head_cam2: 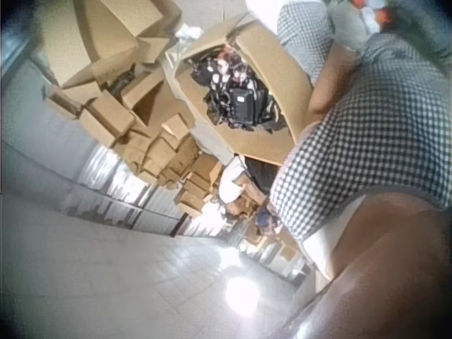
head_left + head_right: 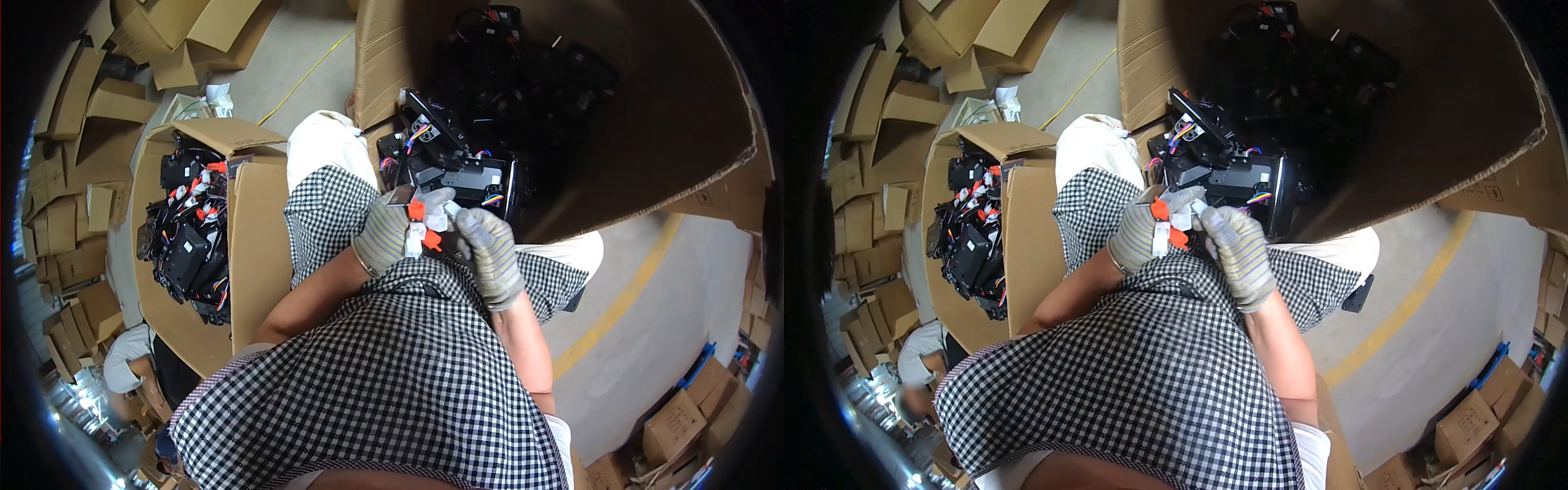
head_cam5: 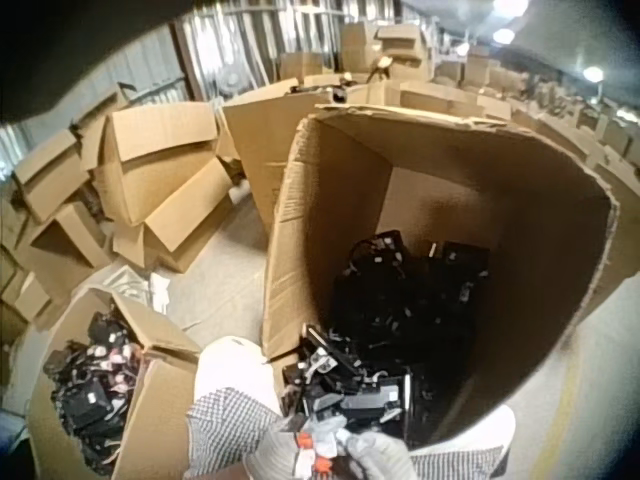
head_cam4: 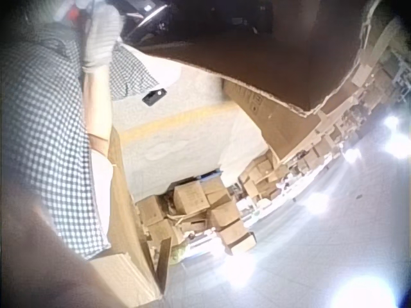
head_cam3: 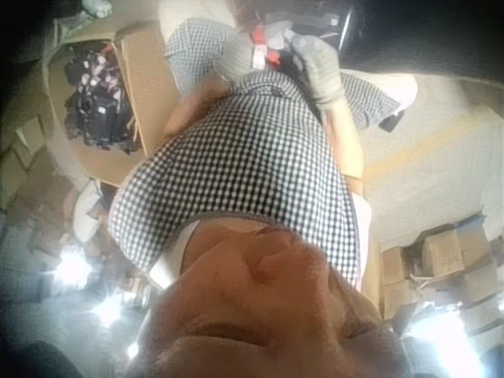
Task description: The person tests digital meter units by taking them from a large box, plugging in their wire connectors to power on the display screens, disconnecting the plugs, and placing the tested units into an adjacent cardboard box.
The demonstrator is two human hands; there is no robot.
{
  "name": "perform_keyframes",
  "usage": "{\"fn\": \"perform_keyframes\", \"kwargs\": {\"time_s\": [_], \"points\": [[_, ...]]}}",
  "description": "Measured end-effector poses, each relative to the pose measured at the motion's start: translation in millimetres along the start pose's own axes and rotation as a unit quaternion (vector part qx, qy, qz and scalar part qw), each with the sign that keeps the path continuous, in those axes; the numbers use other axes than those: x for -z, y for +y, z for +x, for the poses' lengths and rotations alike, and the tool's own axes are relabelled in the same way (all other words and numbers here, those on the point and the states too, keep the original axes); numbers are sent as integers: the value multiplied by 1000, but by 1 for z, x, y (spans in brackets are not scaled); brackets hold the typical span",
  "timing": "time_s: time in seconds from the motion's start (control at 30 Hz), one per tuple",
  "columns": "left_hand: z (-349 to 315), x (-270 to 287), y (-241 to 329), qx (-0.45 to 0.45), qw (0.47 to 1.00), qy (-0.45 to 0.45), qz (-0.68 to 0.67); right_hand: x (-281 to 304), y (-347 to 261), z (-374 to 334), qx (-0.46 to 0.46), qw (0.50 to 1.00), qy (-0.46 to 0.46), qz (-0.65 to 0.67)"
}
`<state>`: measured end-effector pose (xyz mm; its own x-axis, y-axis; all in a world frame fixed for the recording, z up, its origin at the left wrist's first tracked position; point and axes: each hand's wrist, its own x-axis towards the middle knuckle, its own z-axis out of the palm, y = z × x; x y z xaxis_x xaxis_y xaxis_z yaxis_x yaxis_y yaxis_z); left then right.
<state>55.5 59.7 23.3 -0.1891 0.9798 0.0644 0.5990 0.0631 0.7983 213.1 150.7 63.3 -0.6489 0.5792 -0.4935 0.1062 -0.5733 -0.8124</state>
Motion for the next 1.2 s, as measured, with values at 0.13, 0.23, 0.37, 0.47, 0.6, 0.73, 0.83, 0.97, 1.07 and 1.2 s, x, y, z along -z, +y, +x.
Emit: {"fn": "perform_keyframes", "kwargs": {"time_s": [0.13, 0.23, 0.37, 0.47, 0.6, 0.73, 0.83, 0.97, 1.07, 1.2], "points": [[-7, -11, 0, 239, 906, -8, -349, 11, 31, 1, -106, 974, -64, 189], [-12, -7, -10, -148, 975, 38, 162, 14, 40, 0, -116, 980, -82, 137], [-13, -1, -8, -118, 980, -29, 158, 27, 73, 11, 1, 986, -144, 88], [-18, 2, -10, -53, 990, -69, 111, 24, 50, 11, -15, 984, -163, 62], [-25, -6, -12, 166, 972, -93, -137, 22, 63, 24, -157, 967, -157, 125], [-14, -2, 0, -61, 974, -90, 201, 25, 78, 29, -165, 947, -154, 227], [-14, -5, -1, -45, 972, -96, 211, 26, 90, 34, -156, 948, -158, 226], [-15, -8, -6, -24, 979, -93, 180, 29, 101, 39, -114, 972, -175, 108], [-10, -12, -11, -12, 977, -129, 169, 33, 96, 36, -55, 973, -189, 119], [-8, -21, -27, 167, 958, -201, -118, 31, 84, 35, 159, 970, -174, -54]]}}
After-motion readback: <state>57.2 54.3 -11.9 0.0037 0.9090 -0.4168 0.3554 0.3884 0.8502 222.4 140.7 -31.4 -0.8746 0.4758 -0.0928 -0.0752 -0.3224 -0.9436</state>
